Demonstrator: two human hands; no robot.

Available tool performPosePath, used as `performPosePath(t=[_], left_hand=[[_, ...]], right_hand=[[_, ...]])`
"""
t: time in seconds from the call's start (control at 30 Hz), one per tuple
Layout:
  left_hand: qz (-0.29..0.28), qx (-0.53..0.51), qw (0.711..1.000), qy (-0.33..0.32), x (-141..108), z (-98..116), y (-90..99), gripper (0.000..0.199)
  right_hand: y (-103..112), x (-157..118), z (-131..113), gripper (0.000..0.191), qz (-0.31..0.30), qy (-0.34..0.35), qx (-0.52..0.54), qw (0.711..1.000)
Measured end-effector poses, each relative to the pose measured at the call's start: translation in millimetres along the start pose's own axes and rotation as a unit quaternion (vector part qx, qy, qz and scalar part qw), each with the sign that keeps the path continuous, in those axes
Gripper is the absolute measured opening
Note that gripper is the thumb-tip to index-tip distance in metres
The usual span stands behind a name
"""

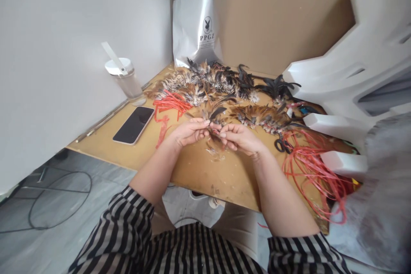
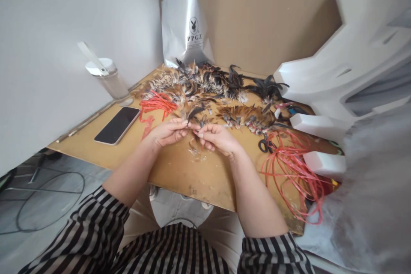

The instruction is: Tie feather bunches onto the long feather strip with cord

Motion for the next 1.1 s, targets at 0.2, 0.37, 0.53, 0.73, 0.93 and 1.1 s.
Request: performPosePath(t=[0.2, 0.37, 0.53, 0.73, 0.93, 1.1], left_hand=[[-0.007, 0.021, 0.999, 0.039, 1.6, -10.8, 0.6, 0.013], [-0.026, 0.032, 0.997, 0.065, 2.2, -21.2, -2.3, 0.014], [-0.013, 0.022, 0.997, 0.074, 1.8, -22.6, -1.4, 0.012], [0.06, 0.016, 0.996, 0.061, 2.6, -16.8, 10.2, 0.007], [0.095, 0.042, 0.993, 0.058, 4.6, -17.5, 15.1, 0.009], [0.104, 0.066, 0.991, 0.056, 5.2, -16.8, 15.2, 0.009]], right_hand=[[0.6, -1.1, -2.8, 0.022, 0.005, 0.009, -0.035, 0.999], [7.4, -1.8, -12.2, 0.024, 0.051, 0.039, -0.087, 0.994], [10.1, -1.6, -15.8, 0.027, 0.076, 0.048, -0.157, 0.983], [20.0, -7.6, -31.0, 0.028, 0.15, 0.096, -0.256, 0.95], [22.3, -14.0, -46.8, 0.021, 0.193, 0.175, -0.282, 0.923], [22.9, -18.5, -53.8, 0.02, 0.215, 0.212, -0.294, 0.907]])
Point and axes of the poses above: each hand's wrist, its own x-axis towards the middle knuckle, its own y-axis out of the back of the hand, z = x × y, the point moved 10 cm from there along x, towards the middle knuckle, and after that the axes turned 13 degrees about x, right-handed, at the moved point
